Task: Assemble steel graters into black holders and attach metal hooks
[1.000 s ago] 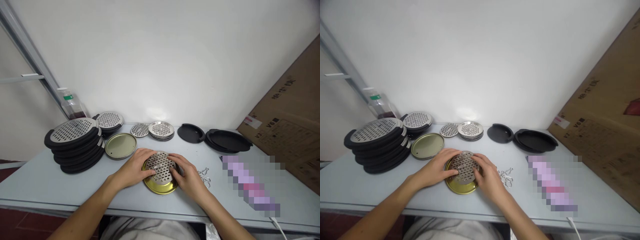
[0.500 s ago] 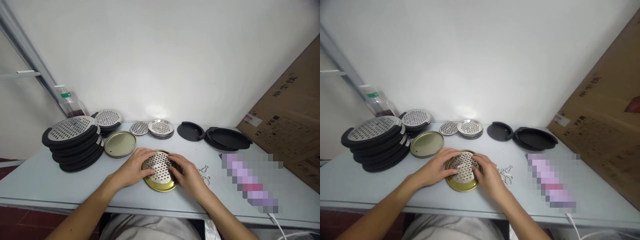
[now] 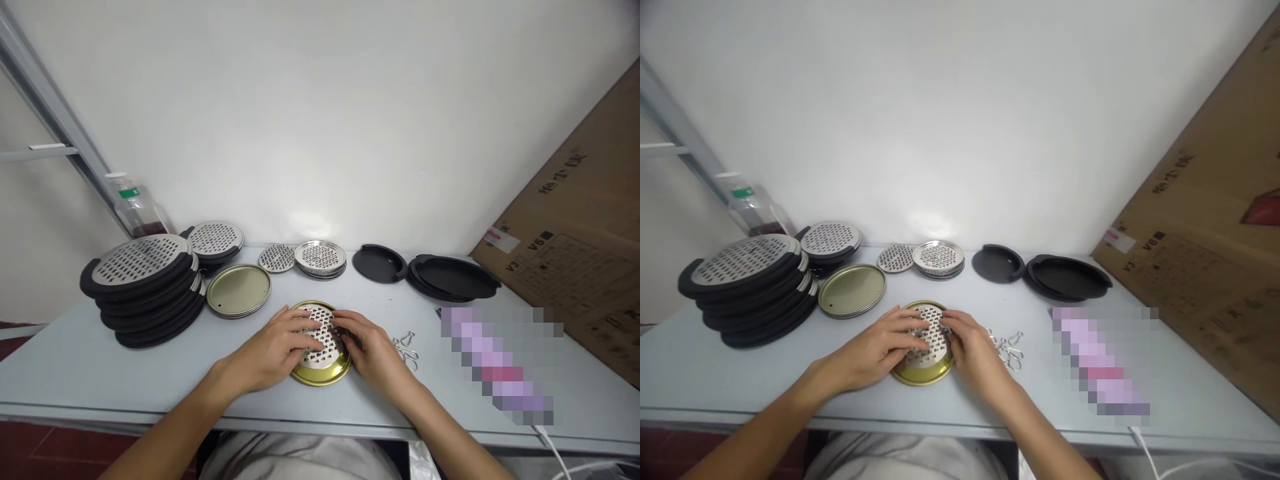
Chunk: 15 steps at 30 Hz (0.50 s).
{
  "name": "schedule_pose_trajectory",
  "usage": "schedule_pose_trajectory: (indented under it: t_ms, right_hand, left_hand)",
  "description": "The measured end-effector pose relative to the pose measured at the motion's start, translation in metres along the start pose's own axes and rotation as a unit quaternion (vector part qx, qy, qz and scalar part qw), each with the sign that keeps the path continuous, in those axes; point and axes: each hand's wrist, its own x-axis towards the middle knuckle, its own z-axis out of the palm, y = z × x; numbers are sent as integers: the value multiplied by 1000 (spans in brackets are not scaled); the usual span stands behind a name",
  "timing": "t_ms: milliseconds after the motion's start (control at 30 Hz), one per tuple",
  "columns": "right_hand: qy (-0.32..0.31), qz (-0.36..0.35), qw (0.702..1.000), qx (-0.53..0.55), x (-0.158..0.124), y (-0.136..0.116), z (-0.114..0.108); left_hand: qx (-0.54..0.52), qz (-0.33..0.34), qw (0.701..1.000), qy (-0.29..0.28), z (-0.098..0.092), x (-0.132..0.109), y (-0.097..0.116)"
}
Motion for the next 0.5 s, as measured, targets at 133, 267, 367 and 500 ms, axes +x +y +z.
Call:
schedule_pose_trajectory:
  t_ms: [133,267,367,500]
  right_hand:
    - [-5,-7,1000,-11,-1,0,0]
    - [3,-19,1000,-16,0,-2,1]
    - [-1,-21,1000,-16,0,-2,1]
    - [-8,-15,1000,-15,-1,-1,1]
  left_hand:
    - [-16,-7,999,29,1,-1,6]
    - [-28,-2,999,26,2,-2,7]
    - [-35,2,999,11,3,-3,6]
    - [-39,-5,999,0,3,-3,5]
